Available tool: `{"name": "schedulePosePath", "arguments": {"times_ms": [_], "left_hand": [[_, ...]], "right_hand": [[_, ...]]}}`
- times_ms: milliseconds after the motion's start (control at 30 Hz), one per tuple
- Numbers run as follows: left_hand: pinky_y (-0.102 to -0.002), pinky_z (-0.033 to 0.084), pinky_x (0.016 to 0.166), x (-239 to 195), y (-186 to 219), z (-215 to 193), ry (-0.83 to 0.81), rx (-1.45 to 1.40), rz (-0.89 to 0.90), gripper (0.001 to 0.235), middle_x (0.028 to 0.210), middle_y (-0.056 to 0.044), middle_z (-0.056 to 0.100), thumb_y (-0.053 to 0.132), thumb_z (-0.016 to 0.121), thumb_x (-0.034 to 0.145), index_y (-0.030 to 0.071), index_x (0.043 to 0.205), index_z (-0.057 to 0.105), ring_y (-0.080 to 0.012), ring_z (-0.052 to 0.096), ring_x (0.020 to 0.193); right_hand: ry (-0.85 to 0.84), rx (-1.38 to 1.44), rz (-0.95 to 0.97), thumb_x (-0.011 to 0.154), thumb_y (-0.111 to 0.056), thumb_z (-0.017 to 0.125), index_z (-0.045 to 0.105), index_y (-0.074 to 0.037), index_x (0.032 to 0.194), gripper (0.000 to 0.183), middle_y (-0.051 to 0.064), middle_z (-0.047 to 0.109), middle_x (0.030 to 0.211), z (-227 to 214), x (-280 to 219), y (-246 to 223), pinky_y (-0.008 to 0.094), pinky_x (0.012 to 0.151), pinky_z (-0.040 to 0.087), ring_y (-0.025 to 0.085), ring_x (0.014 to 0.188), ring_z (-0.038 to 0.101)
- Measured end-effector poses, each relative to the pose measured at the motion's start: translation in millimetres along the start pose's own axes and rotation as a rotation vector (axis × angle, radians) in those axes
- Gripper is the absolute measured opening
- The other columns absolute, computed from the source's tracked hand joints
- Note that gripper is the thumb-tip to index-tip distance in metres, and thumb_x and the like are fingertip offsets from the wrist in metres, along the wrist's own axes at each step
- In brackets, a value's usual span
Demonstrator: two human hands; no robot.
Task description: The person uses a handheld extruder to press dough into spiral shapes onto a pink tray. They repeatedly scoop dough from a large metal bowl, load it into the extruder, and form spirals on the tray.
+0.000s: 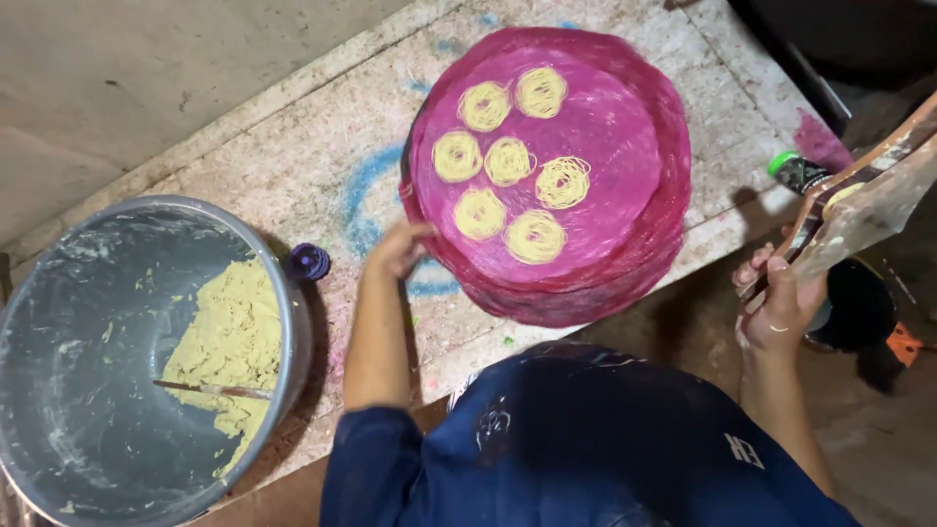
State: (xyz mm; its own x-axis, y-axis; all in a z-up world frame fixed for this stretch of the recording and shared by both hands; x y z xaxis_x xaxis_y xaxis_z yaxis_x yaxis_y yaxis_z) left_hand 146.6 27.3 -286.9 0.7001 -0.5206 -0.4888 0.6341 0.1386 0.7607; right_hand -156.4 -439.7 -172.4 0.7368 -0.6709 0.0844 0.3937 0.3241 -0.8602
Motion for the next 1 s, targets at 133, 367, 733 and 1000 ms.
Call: {"name": "schedulePosePath", "arguments": {"times_ms": [133,367,733,1000], "left_hand": [[-0.036,0.050,0.072,34.6,61.5,-40.0,0.372,0.091,0.095,0.046,0.111,-0.010,0.068,0.020,0.063,0.096,0.012,0.141,0.054,-0.0219,0.064,0.091],[-0.036,0.049,0.102,52.7,70.6,-42.4,0.289,0.398,0.195,0.047,0.132,-0.014,0.068,0.023,0.053,0.102,0.006,0.146,0.053,-0.0243,0.064,0.117],[-0.053,0.034,0.113,-63.1,-17.5,25.4,0.572,0.124,0.125,0.120,0.162,-0.022,0.026,0.041,0.080,0.076,0.018,0.160,-0.004,-0.0365,0.034,0.144],[-0.040,0.036,0.119,-55.3,-3.7,45.8,0.239,0.270,0.342,0.099,0.157,-0.015,0.044,0.016,0.076,0.081,0.010,0.162,0.020,-0.0282,0.044,0.144]], "right_hand": [[0.012,0.000,-0.044,0.110,-0.012,0.062,0.040,-0.002,0.147,0.044,0.009,0.055,0.098,-10.2,-13.3,-0.9,0.030,0.071,0.047,0.016,0.080,0.052],[0.045,-0.015,-0.040,0.109,-0.013,0.062,0.041,0.000,0.146,0.045,0.013,0.058,0.101,-22.4,-37.8,1.9,0.034,0.079,0.053,0.019,0.086,0.056],[-0.096,-0.063,-0.007,0.108,-0.023,0.065,0.039,0.005,0.152,0.059,0.009,0.054,0.098,32.4,-37.6,-0.9,0.034,0.080,0.051,0.017,0.092,0.056],[-0.325,-0.101,0.233,0.102,-0.064,0.062,0.037,0.000,0.162,0.091,0.008,0.055,0.103,79.1,-11.0,3.8,0.033,0.080,0.048,0.018,0.092,0.056]]}}
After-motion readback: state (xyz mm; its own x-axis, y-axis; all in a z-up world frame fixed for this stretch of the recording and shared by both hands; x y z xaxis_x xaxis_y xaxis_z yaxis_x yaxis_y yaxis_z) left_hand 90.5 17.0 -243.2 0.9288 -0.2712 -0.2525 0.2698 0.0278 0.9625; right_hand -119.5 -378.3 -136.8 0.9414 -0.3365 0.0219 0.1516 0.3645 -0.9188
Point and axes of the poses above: each hand's wrist, its own x-axis towards the middle knuckle, its own z-axis out of the palm, y = z × x, the point moved 6 cm from there along x, towards the middle knuckle
